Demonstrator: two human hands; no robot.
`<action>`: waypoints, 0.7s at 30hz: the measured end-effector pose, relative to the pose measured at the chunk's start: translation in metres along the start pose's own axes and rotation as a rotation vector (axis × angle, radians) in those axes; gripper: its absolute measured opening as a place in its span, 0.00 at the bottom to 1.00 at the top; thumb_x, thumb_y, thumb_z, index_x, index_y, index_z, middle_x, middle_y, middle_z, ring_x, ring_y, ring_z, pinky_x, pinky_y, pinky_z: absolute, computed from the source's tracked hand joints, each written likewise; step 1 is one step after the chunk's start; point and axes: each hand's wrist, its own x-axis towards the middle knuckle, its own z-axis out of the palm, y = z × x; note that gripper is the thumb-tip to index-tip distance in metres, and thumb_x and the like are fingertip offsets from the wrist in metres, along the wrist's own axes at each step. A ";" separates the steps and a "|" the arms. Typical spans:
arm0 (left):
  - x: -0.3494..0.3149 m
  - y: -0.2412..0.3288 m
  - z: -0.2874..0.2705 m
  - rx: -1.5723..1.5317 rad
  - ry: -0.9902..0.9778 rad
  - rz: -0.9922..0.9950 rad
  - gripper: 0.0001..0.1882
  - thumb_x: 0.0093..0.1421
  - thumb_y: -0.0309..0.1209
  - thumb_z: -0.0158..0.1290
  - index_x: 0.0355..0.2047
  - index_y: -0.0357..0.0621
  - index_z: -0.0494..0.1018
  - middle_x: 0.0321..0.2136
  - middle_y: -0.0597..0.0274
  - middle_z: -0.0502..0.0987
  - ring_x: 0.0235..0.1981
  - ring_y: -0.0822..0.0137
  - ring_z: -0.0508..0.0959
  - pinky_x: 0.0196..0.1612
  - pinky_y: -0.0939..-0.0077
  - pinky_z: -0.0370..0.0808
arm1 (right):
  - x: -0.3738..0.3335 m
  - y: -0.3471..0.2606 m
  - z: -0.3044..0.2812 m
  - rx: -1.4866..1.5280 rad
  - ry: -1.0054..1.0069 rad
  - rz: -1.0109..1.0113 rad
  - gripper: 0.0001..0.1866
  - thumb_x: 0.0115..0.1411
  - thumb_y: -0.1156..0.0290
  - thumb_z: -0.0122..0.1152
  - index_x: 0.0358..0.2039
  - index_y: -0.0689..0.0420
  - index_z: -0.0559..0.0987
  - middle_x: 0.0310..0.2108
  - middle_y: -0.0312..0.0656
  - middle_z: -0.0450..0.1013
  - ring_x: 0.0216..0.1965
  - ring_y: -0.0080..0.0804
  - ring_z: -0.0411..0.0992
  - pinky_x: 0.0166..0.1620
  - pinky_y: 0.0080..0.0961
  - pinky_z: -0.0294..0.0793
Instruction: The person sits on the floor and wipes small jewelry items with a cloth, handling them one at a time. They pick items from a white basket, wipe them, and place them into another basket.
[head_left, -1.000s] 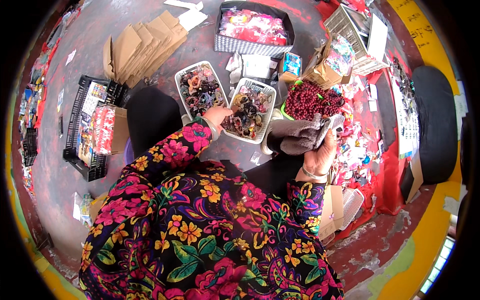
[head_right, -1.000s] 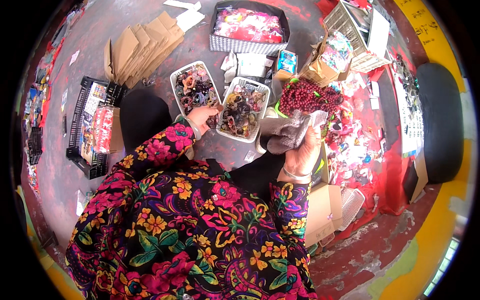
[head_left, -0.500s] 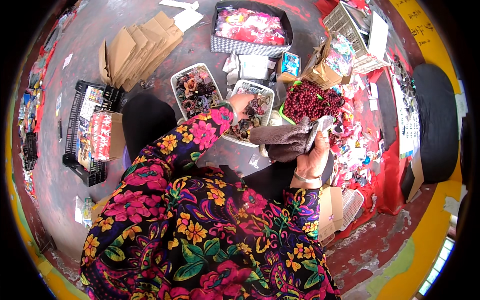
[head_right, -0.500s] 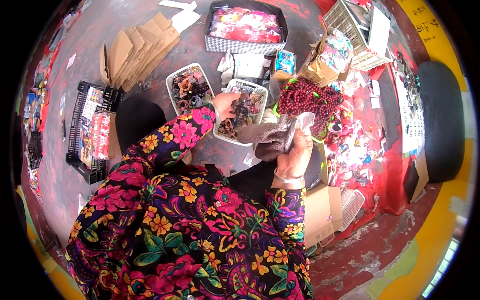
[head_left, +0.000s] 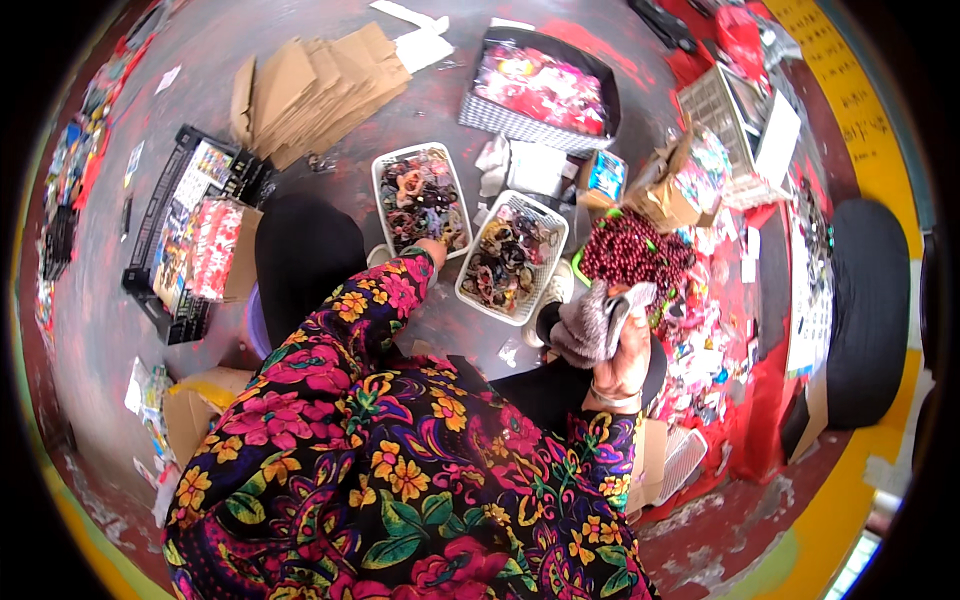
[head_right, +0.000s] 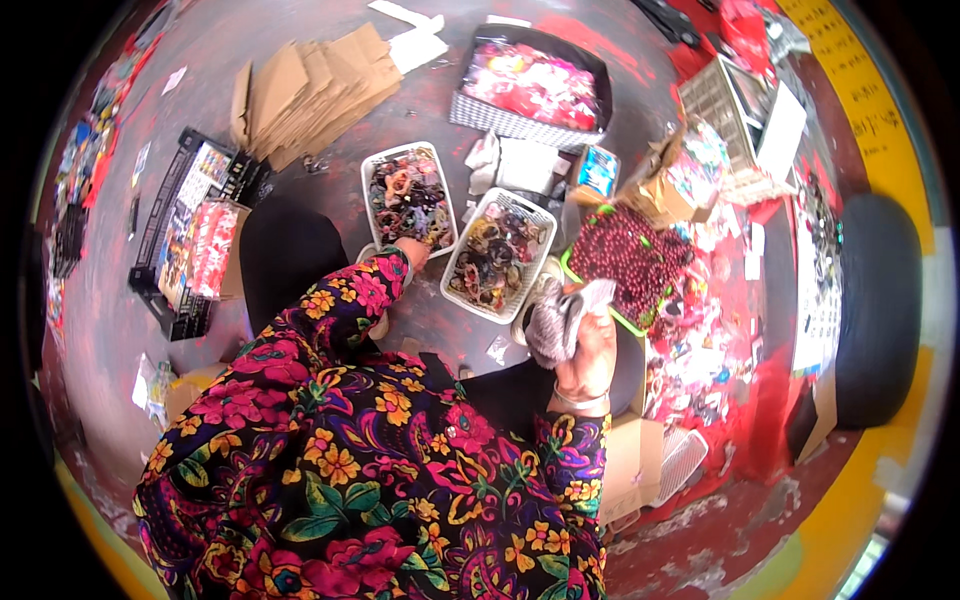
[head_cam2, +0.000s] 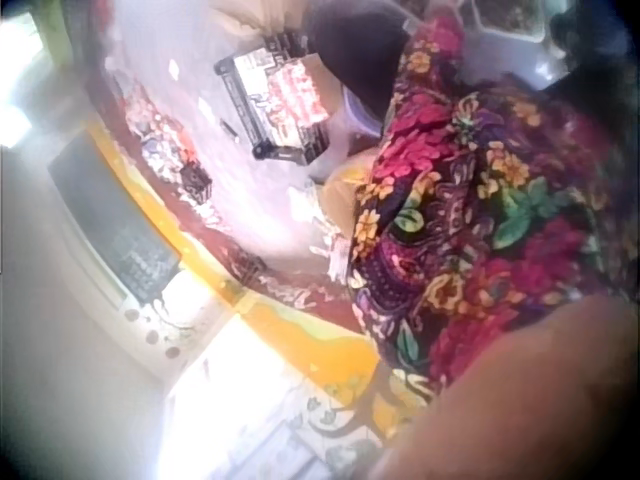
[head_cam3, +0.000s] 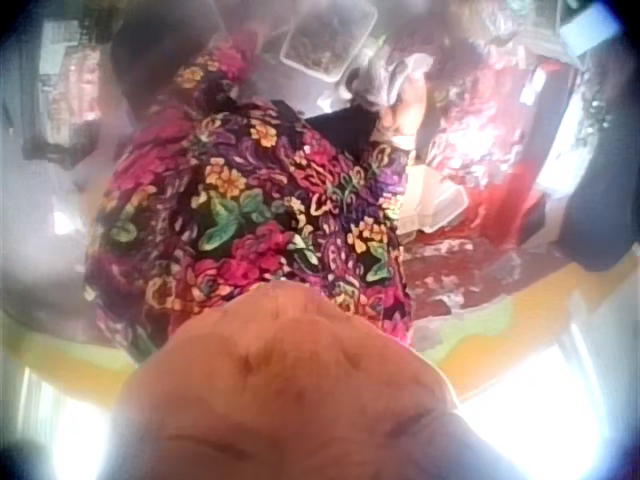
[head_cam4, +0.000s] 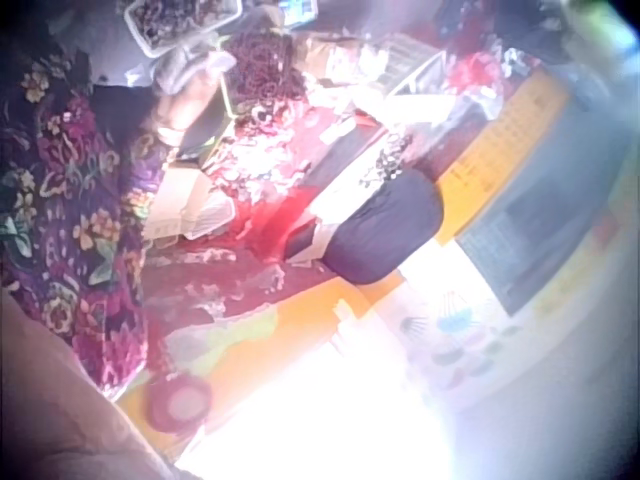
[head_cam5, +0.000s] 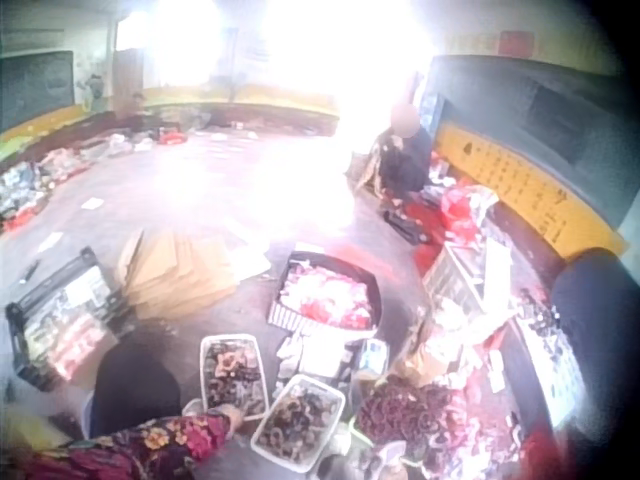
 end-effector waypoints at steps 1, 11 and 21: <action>-0.011 0.006 -0.023 -0.023 -0.028 0.032 0.13 0.54 0.37 0.46 0.34 0.45 0.76 0.31 0.59 0.77 0.32 0.59 0.76 0.34 0.63 0.73 | -0.002 0.001 0.001 -0.069 0.071 -0.029 0.17 0.55 0.68 0.53 0.42 0.64 0.67 0.32 0.43 0.70 0.28 0.29 0.70 0.28 0.21 0.70; -0.016 -0.042 -0.002 -0.187 -0.153 -0.046 0.15 0.56 0.37 0.47 0.36 0.41 0.76 0.39 0.55 0.74 0.40 0.56 0.74 0.38 0.57 0.72 | 0.001 0.009 0.056 -0.775 0.004 -0.109 0.20 0.53 0.67 0.55 0.43 0.64 0.67 0.37 0.42 0.70 0.36 0.29 0.70 0.41 0.23 0.68; -0.077 -0.001 -0.070 -0.217 -0.011 -0.023 0.12 0.52 0.32 0.50 0.36 0.44 0.76 0.37 0.58 0.76 0.38 0.60 0.76 0.42 0.59 0.71 | 0.010 0.036 0.076 -1.995 -0.298 -0.316 0.20 0.51 0.63 0.56 0.42 0.61 0.68 0.38 0.39 0.71 0.38 0.28 0.69 0.46 0.28 0.66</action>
